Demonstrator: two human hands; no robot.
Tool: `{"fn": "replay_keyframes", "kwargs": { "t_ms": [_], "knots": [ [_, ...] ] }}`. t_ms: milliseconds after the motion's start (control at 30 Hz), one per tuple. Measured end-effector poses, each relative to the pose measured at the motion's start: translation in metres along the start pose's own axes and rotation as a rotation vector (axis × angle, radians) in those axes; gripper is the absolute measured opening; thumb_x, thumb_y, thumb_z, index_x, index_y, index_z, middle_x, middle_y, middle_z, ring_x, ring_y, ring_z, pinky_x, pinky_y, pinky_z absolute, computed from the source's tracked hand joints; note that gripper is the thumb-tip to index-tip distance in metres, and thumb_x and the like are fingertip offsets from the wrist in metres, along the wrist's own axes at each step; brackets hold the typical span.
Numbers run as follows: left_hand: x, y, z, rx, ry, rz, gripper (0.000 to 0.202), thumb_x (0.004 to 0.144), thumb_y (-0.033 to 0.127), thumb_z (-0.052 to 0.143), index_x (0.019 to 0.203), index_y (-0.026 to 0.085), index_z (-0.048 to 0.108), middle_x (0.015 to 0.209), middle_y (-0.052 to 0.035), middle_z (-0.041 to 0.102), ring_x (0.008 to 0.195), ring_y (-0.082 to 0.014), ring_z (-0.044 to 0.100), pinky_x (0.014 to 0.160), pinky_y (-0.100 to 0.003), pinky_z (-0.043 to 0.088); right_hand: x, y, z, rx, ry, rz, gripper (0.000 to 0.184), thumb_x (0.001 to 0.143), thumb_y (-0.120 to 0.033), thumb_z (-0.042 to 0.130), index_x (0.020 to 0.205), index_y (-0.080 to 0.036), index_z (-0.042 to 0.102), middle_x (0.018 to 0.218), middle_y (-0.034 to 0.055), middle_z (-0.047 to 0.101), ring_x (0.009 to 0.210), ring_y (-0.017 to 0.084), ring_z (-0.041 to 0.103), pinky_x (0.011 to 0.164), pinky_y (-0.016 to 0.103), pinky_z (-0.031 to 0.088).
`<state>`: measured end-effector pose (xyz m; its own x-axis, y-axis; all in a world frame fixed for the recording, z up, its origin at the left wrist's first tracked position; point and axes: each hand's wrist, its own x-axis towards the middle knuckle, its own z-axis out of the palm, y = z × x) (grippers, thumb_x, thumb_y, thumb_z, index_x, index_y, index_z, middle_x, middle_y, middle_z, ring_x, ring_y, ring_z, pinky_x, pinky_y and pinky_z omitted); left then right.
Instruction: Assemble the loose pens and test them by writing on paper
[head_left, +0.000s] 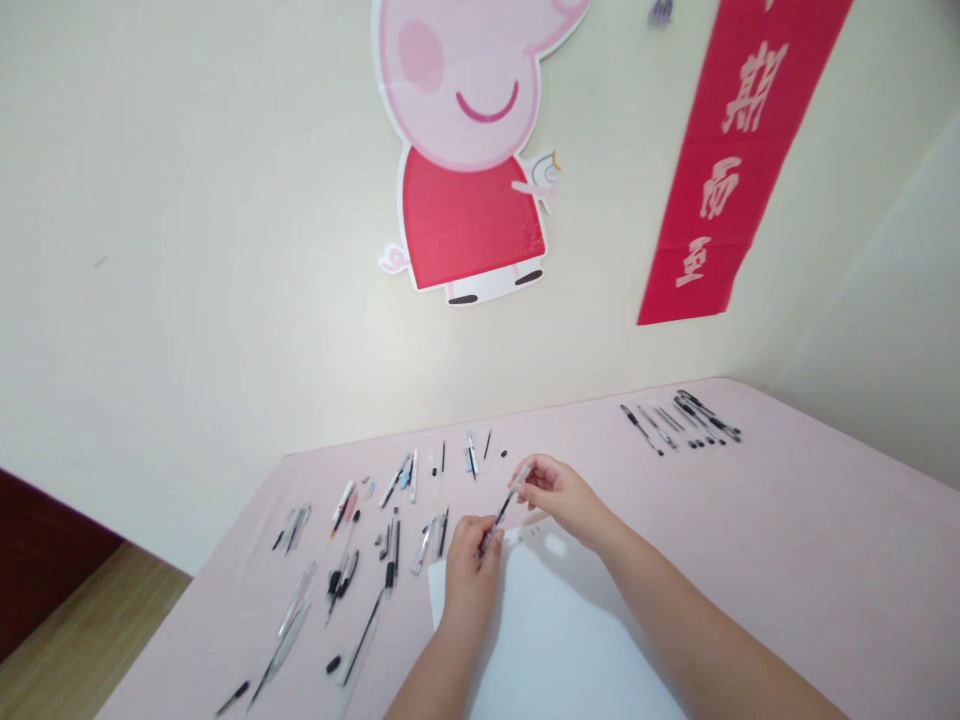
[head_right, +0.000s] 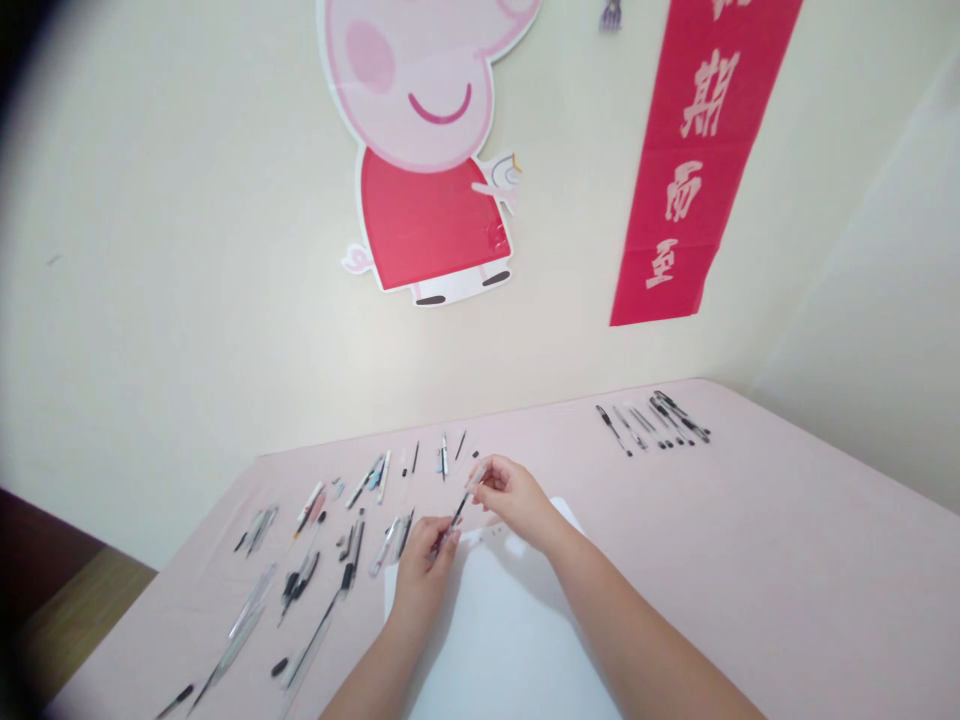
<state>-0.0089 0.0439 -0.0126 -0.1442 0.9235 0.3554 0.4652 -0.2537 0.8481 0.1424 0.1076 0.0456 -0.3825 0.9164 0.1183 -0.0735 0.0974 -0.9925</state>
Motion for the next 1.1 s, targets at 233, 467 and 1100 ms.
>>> {"fn": "replay_keyframes", "kwargs": {
  "t_ms": [233, 467, 1100],
  "knots": [
    [0.0, -0.001, 0.001, -0.013, 0.019, 0.028, 0.015, 0.077, 0.024, 0.051, 0.084, 0.018, 0.063, 0.078, -0.004, 0.058, 0.073, -0.0169, 0.054, 0.066, -0.031, 0.043, -0.001, 0.01, 0.006, -0.009, -0.073, 0.05, 0.021, 0.066, -0.031, 0.065, 0.075, -0.017, 0.053, 0.065, -0.0016, 0.054, 0.061, 0.01, 0.052, 0.052, 0.02, 0.041],
    [0.0, -0.003, 0.0, 0.007, -0.007, 0.03, 0.016, 0.078, 0.023, 0.049, 0.086, 0.019, 0.063, 0.078, -0.0037, 0.058, 0.074, -0.0168, 0.053, 0.067, -0.031, 0.043, -0.001, 0.013, 0.008, -0.012, -0.089, 0.063, 0.021, 0.063, -0.029, 0.067, 0.072, -0.016, 0.053, 0.065, -0.0017, 0.056, 0.061, 0.01, 0.053, 0.056, 0.022, 0.042],
    [0.0, 0.001, -0.001, 0.029, -0.007, 0.01, 0.016, 0.078, 0.026, 0.049, 0.084, 0.019, 0.062, 0.077, -0.0032, 0.057, 0.074, -0.0174, 0.054, 0.066, -0.031, 0.043, -0.001, 0.015, -0.004, -0.025, -0.126, 0.106, 0.028, 0.069, -0.04, 0.064, 0.079, -0.014, 0.063, 0.07, 0.0013, 0.059, 0.064, 0.01, 0.053, 0.057, 0.022, 0.042]
  ]
}}
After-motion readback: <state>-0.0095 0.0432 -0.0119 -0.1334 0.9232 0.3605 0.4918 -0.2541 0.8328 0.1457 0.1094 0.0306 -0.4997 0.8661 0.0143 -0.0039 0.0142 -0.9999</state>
